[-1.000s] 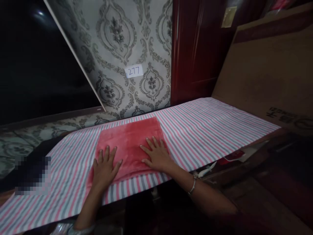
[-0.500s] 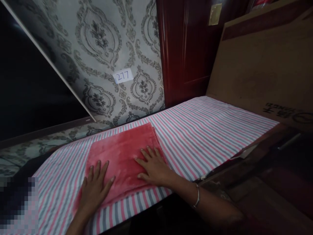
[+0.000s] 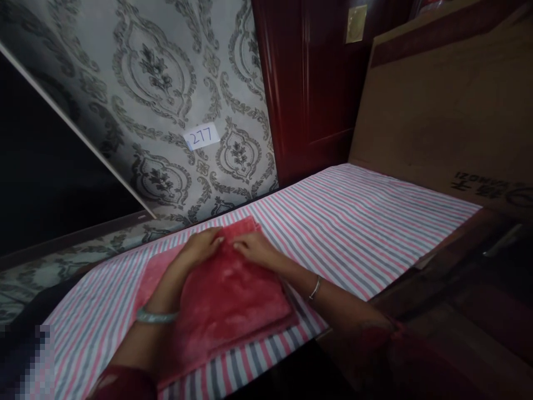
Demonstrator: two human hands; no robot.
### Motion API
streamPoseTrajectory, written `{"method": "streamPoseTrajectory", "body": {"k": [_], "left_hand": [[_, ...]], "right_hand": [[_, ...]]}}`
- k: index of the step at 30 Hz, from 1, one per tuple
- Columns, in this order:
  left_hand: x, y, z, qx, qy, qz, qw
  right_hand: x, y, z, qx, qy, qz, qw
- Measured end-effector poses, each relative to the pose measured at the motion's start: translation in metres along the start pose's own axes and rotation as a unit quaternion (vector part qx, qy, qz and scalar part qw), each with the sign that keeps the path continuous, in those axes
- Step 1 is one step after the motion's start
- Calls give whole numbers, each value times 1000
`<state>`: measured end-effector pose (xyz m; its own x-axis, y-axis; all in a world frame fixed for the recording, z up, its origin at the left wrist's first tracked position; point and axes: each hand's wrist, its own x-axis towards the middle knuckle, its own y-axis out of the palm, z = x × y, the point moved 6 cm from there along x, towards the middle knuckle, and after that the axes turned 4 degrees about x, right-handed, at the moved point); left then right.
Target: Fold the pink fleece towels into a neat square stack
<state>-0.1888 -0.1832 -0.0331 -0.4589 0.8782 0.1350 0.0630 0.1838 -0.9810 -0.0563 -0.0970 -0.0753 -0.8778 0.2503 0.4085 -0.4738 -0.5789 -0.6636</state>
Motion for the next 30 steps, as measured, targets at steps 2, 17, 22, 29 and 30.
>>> {"method": "streamPoseTrajectory", "body": {"k": [2, 17, 22, 29, 30], "left_hand": [[29, 11, -19, -2, 29, 31, 999], [60, 78, -63, 24, 168, 1, 986], [56, 70, -69, 27, 176, 0, 984], [56, 65, -59, -102, 195, -77, 972], [56, 66, -57, -106, 196, -79, 972]], "right_hand": [[3, -28, -33, 52, 79, -115, 989], [6, -11, -123, 31, 231, -87, 969], [7, -11, -125, 29, 234, -77, 969], [7, -10, -129, 101, 231, -118, 961], [7, -9, -129, 105, 228, -120, 960]]}}
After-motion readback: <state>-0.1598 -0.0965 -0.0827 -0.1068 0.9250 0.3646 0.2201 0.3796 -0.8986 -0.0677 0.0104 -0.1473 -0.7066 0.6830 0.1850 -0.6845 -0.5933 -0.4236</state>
